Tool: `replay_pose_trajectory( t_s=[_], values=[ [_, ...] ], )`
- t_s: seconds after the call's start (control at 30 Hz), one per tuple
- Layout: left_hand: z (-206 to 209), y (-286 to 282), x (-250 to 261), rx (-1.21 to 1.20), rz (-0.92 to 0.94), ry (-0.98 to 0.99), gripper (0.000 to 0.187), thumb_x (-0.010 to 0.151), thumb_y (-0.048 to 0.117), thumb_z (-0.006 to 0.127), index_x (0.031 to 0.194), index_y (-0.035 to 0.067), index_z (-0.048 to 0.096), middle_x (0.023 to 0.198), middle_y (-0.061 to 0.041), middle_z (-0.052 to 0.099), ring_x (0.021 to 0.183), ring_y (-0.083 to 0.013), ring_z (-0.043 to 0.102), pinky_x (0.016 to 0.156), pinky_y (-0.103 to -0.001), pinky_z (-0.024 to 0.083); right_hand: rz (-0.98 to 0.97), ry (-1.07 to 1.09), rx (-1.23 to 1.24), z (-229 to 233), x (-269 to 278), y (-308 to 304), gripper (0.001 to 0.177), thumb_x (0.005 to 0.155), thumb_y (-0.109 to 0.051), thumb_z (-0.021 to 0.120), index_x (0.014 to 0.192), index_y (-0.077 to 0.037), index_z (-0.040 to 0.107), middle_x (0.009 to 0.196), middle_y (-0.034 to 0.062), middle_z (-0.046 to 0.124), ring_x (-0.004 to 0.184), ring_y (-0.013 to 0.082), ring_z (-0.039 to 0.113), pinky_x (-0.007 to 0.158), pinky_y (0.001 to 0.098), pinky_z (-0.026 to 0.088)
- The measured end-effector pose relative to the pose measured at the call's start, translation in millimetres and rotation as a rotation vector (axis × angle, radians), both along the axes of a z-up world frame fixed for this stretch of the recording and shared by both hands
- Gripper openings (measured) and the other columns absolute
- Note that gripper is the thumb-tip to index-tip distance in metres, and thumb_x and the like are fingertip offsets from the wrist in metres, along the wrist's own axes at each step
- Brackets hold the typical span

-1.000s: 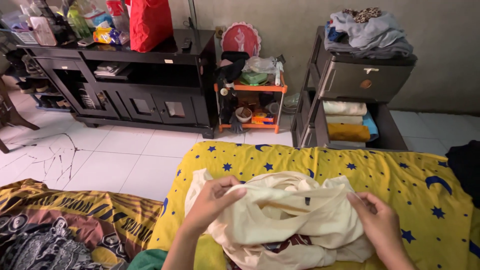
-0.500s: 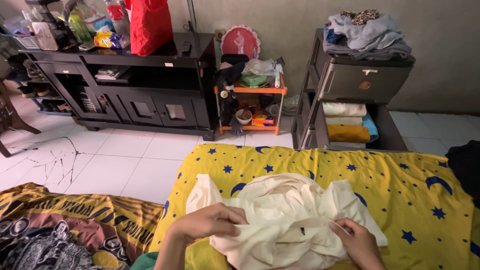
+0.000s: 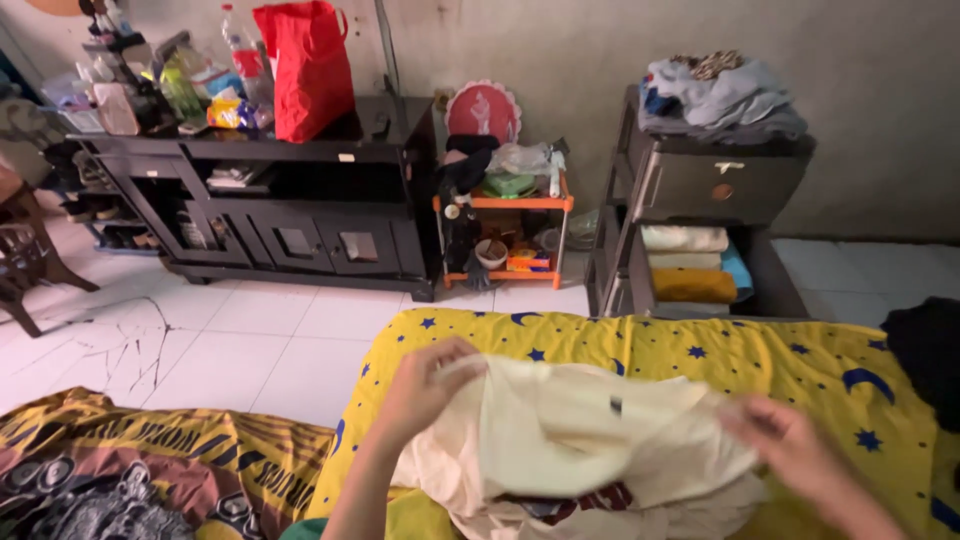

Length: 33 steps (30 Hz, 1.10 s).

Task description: Folding a beige t-shirt neatly and placing it into a storage drawer.

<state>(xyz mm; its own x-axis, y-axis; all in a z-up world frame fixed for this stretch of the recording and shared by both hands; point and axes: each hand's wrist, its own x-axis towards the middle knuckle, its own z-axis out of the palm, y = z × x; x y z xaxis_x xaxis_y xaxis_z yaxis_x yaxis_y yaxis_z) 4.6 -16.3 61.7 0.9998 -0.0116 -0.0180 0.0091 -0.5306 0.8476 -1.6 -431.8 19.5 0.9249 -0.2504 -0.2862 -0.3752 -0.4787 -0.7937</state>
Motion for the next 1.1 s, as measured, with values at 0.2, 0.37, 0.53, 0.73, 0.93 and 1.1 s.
replay_pose_trajectory(
  t_s=[0.2,0.37,0.53,0.73,0.93,1.1],
  values=[
    [80,-25,57,-0.129,0.045,-0.660,0.011,0.086,0.027,0.076,0.084,0.017,0.072,0.080,0.007,0.069,0.078,-0.0067,0.059,0.076,-0.025,0.044,-0.034,-0.600,0.000,127,13,-24,0.019,0.100,-0.025,0.073,0.106,-0.008,0.076,0.079,0.0072,0.067,0.060,0.0200,0.050,0.050,0.0305,0.035],
    [200,-66,33,-0.120,0.187,-0.694,0.013,0.083,0.036,0.078,0.085,0.023,0.079,0.068,0.011,0.062,0.068,-0.0016,0.051,0.063,-0.022,0.039,-0.054,-1.033,0.021,193,43,-67,0.014,0.112,-0.026,0.073,0.113,-0.015,0.065,0.102,-0.0036,0.066,0.088,0.0043,0.057,0.078,0.0202,0.044],
    [221,-94,53,0.322,0.239,-0.440,0.015,0.084,0.044,0.079,0.087,0.030,0.077,0.085,0.006,0.074,0.091,-0.0270,0.071,0.072,-0.042,0.050,-0.012,-0.940,-0.344,213,38,-91,0.023,0.106,-0.028,0.077,0.105,-0.006,0.074,0.094,-0.0008,0.065,0.083,0.0127,0.052,0.074,0.0295,0.040],
    [247,-126,63,0.106,0.050,-1.235,0.015,0.099,0.023,0.059,0.097,0.010,0.050,0.081,-0.006,0.059,0.068,-0.0285,0.056,0.069,-0.038,0.043,-0.038,-1.122,-0.111,229,71,-172,0.031,0.120,-0.042,0.057,0.123,-0.018,0.038,0.115,0.0025,0.045,0.103,0.0163,0.049,0.103,0.0333,0.039],
    [210,-174,87,0.582,0.043,-0.742,0.018,0.088,0.015,0.072,0.103,0.009,0.063,0.101,-0.017,0.070,0.098,-0.0461,0.065,0.070,-0.061,0.054,0.113,-0.371,-1.166,190,23,-164,0.082,0.053,-0.078,0.083,0.109,-0.018,0.079,0.109,0.0084,0.081,0.099,0.0286,0.077,0.090,0.0370,0.057],
    [176,-241,94,0.512,0.008,-0.384,0.024,0.098,0.019,0.050,0.119,0.008,0.053,0.106,-0.028,0.068,0.096,-0.0515,0.067,0.075,-0.063,0.055,-0.150,-0.385,-0.672,115,37,-266,0.069,0.088,-0.059,0.076,0.053,-0.003,0.058,0.054,0.0161,0.052,0.059,0.0256,0.042,0.055,0.0433,0.029]
  ],
)
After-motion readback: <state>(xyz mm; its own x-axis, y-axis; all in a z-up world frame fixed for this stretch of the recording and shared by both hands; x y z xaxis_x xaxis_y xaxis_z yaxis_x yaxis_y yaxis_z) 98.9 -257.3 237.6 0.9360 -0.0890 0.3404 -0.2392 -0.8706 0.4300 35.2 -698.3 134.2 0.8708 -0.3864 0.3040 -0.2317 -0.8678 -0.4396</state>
